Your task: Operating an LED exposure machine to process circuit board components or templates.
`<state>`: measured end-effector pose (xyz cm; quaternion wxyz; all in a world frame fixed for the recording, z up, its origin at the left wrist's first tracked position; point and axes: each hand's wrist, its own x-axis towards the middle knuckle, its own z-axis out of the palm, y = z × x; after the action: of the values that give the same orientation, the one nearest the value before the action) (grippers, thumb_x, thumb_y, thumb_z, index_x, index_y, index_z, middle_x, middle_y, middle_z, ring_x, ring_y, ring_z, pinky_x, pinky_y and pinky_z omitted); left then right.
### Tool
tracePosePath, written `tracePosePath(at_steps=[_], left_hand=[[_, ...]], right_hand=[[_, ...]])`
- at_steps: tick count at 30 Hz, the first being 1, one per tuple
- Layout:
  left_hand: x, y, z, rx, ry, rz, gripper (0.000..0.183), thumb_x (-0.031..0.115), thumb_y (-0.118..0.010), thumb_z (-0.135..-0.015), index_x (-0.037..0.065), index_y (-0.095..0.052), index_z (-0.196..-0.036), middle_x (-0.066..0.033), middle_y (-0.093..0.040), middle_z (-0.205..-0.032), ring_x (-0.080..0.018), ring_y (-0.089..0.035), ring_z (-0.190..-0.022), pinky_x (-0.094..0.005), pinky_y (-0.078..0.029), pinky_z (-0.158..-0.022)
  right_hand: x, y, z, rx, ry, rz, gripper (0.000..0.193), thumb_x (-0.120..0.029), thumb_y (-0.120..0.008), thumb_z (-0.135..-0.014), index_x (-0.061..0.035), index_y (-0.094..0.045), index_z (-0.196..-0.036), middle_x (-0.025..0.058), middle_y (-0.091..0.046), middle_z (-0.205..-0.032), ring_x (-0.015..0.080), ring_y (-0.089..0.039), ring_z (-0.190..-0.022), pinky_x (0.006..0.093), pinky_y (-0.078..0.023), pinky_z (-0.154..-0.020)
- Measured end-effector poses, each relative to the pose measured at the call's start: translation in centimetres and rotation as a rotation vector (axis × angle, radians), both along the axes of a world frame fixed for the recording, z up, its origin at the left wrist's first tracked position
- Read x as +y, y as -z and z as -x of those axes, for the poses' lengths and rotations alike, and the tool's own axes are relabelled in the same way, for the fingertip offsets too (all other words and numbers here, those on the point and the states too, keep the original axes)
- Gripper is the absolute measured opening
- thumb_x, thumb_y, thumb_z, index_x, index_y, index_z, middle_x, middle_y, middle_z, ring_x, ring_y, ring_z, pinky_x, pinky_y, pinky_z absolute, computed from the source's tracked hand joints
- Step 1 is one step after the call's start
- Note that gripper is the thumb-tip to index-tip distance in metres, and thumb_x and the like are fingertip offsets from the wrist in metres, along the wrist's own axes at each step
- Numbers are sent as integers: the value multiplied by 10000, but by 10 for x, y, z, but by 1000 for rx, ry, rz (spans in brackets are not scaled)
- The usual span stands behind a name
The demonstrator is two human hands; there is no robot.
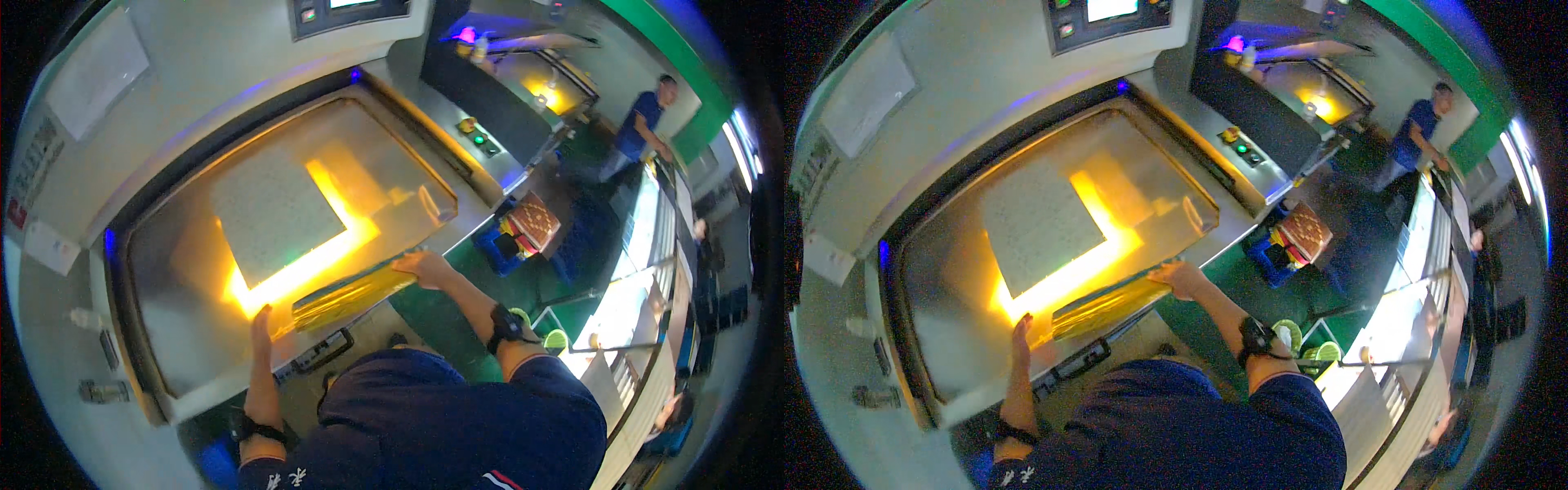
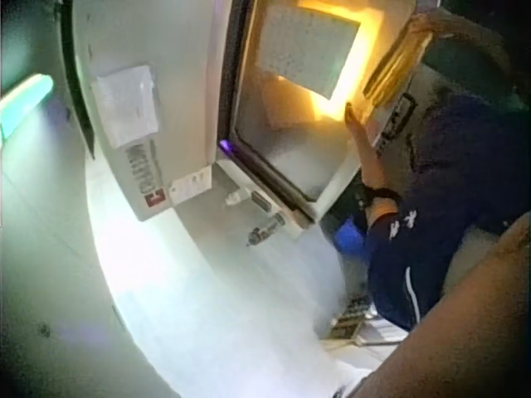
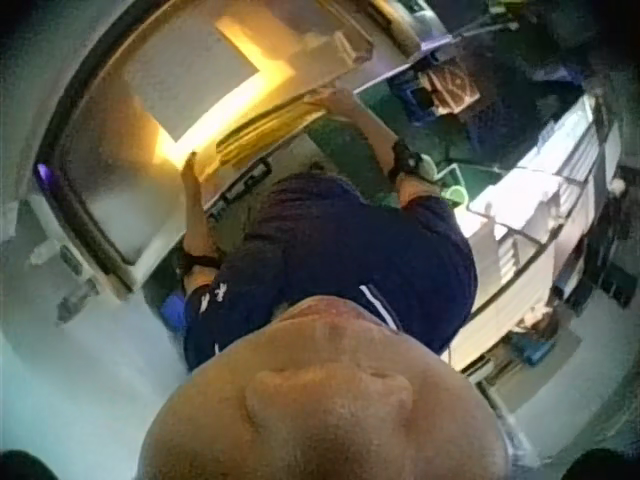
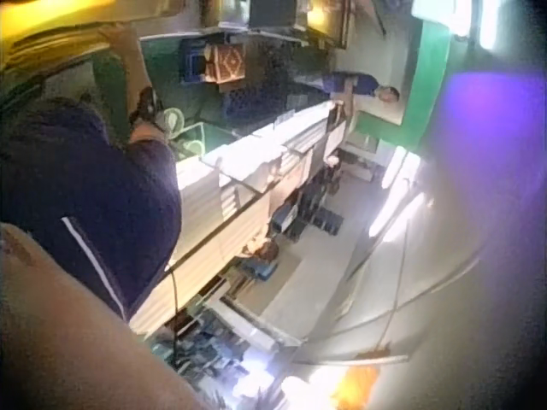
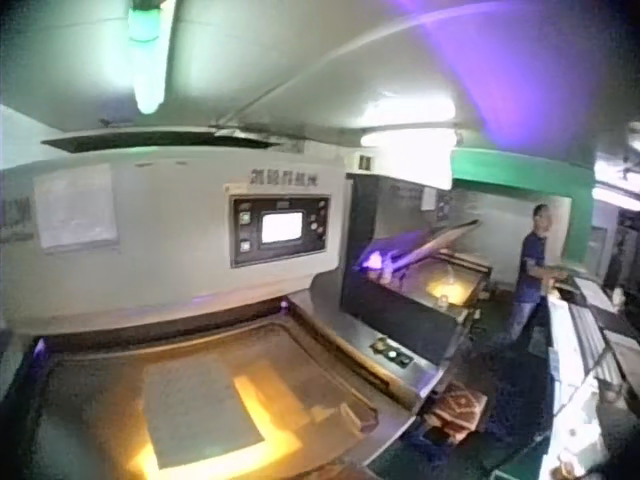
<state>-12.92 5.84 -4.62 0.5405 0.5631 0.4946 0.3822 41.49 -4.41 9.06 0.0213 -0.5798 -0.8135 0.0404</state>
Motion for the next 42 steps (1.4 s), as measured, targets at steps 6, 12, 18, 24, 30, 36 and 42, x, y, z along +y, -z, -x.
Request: tracePosePath(at_steps=[6, 12, 18, 24, 30, 36, 42], left_hand=[[-19, -163, -127, 1270, 724, -112, 845, 455, -710, -820, 243, -301, -1529, -19, -358, -1560, -370, -449, -1342, -566, -347, -1089], [-26, -147, -121, 1439, 638, -93, 787, 227, -642, -849, 286, -264, -1536, 42, -306, -1584, -450, -440, -1320, -669, -373, -1028], [125, -125, -118, 1392, 551, -82, 682, 175, -601, -846, 298, -386, -1481, -16, -429, -1506, -462, -486, -1269, -646, -420, -994], [324, -128, -112, 1259, 588, -62, 760, 162, -673, -768, 318, -408, -1463, -81, -536, -1381, -373, -545, -1197, -577, -472, -955], [475, -80, -104, 1435, 335, -218, 870, 218, -755, -753, 344, -325, -1499, 33, -300, -1583, -412, -305, -1416, -745, -305, -1029], [609, -59, -66, 1237, 289, -406, 810, 265, -757, -745, 319, -389, -1465, -70, -415, -1511, -376, -371, -1389, -662, -341, -1061], [567, -52, -74, 1533, 183, -490, 856, 228, -756, -747, 314, -339, -1490, -72, -387, -1528, -416, -333, -1394, -688, -342, -1041]], right_hand=[[66, 2, 55, 107, -57, 443, 526, -182, -629, -825, -255, -550, -1340, 17, -591, -1351, 245, -563, -1220, 450, -469, -999], [68, 22, 75, 49, -268, 178, 636, -106, -607, -838, -120, -424, -1447, 62, -469, -1472, 301, -509, -1282, 486, -419, -1047], [203, 9, 78, -109, -198, 249, 662, -97, -611, -801, -186, -450, -1437, 71, -497, -1442, 313, -512, -1260, 482, -438, -1031], [405, 0, 90, -25, -75, 465, 699, -76, -601, -801, -271, -429, -1450, 21, -471, -1476, 314, -490, -1300, 449, -468, -1022], [565, 63, 102, -78, -128, -7, 763, -82, -668, -772, -227, -393, -1468, 86, -448, -1486, 315, -473, -1317, 448, -384, -1113], [688, 66, 123, -147, -130, -80, 812, -42, -685, -761, -224, -365, -1485, 69, -434, -1499, 302, -453, -1339, 422, -385, -1121], [656, 85, 128, -162, -113, -102, 789, -6, -643, -783, -230, -367, -1487, 39, -383, -1538, 293, -434, -1359, 443, -362, -1134]])
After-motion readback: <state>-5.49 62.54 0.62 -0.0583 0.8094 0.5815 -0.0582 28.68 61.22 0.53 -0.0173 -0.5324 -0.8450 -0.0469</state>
